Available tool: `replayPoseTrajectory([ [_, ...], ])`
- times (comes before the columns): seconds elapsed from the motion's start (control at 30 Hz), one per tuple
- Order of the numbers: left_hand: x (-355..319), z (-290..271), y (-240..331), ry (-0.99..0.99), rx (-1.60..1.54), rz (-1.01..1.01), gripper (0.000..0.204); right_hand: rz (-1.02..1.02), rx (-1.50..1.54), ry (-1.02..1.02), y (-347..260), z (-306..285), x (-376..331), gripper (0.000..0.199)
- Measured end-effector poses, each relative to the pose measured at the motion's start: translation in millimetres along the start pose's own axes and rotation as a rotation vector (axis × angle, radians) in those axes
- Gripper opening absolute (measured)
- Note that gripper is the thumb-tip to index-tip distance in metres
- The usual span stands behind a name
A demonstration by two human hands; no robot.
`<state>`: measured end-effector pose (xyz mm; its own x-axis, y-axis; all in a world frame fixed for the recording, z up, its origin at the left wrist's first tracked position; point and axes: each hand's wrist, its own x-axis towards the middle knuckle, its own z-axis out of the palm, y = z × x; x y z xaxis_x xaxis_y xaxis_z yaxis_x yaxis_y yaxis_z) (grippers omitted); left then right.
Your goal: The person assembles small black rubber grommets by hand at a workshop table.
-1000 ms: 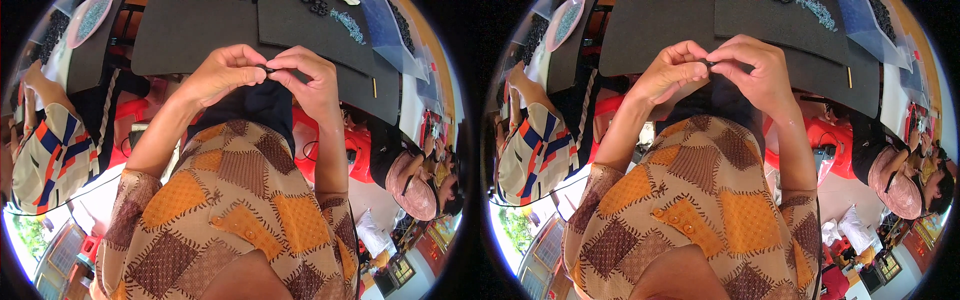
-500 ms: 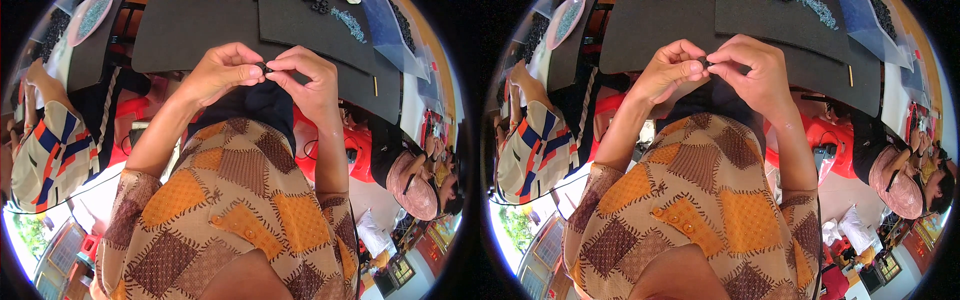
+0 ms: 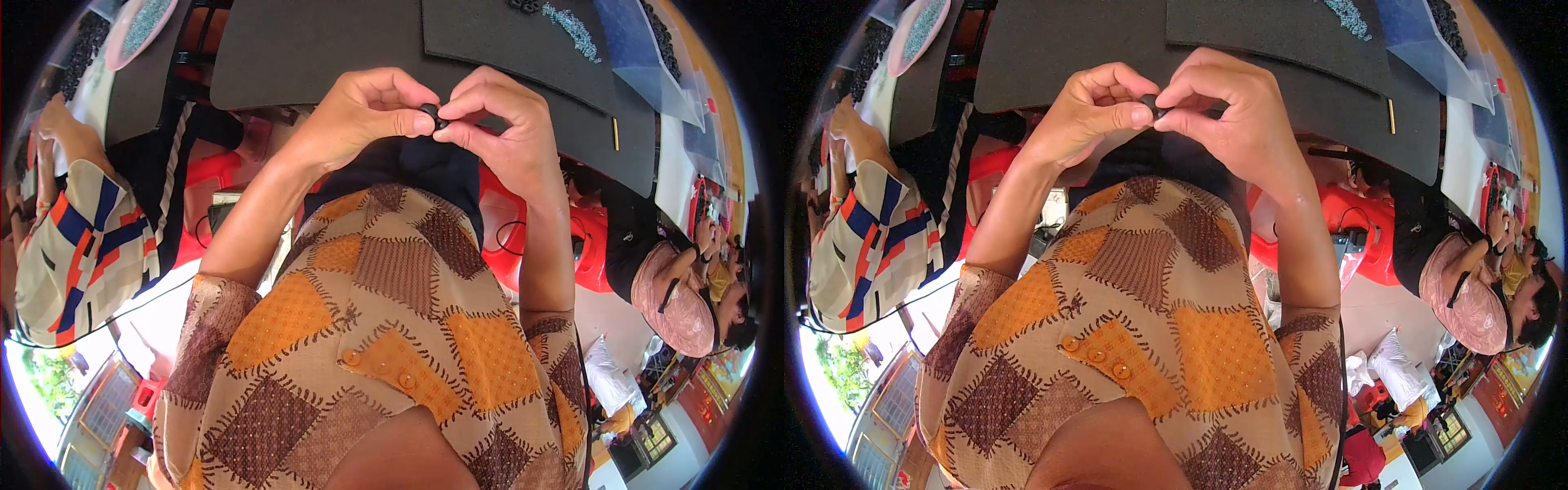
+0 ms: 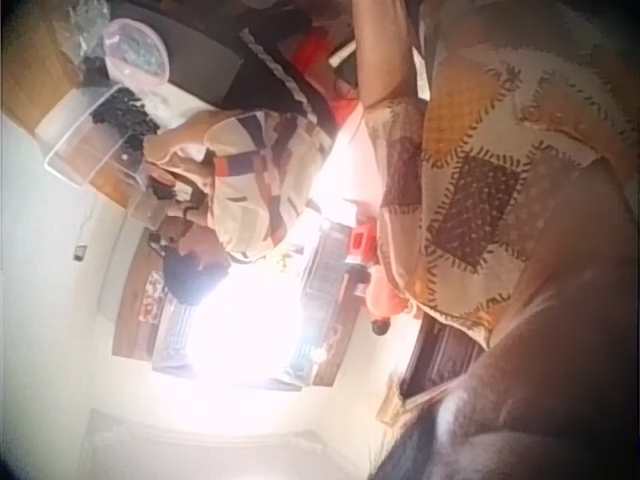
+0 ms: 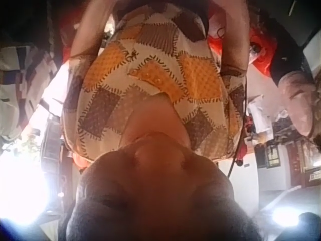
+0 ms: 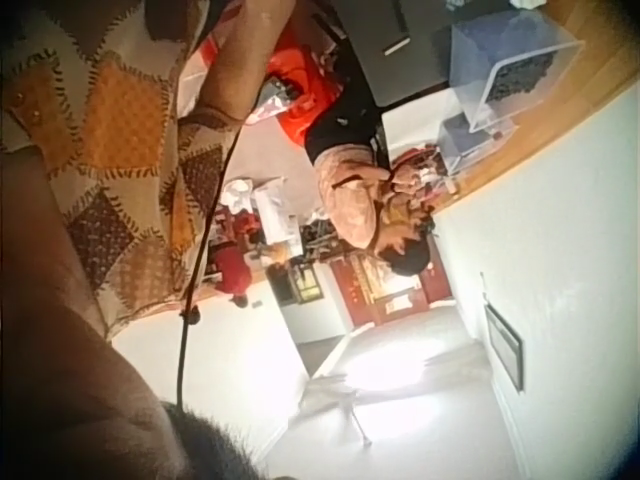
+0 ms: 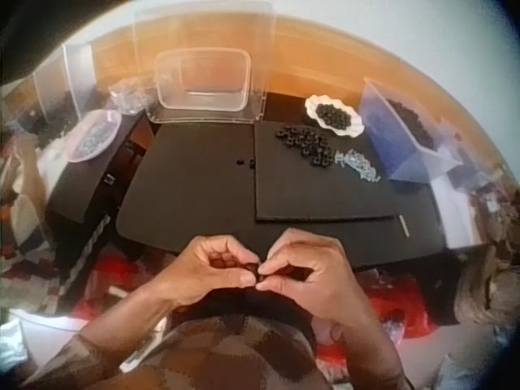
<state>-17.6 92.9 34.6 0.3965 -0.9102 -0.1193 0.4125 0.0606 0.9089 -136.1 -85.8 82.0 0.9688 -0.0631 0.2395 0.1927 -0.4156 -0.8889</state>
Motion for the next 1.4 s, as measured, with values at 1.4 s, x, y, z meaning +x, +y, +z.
replayPoseTrajectory([
  [1.4, 5, 10, 2, -0.156, 0.042, -0.143, 0.069, -0.089, -0.169, -0.15, 0, 1, -7, 0.032],
])
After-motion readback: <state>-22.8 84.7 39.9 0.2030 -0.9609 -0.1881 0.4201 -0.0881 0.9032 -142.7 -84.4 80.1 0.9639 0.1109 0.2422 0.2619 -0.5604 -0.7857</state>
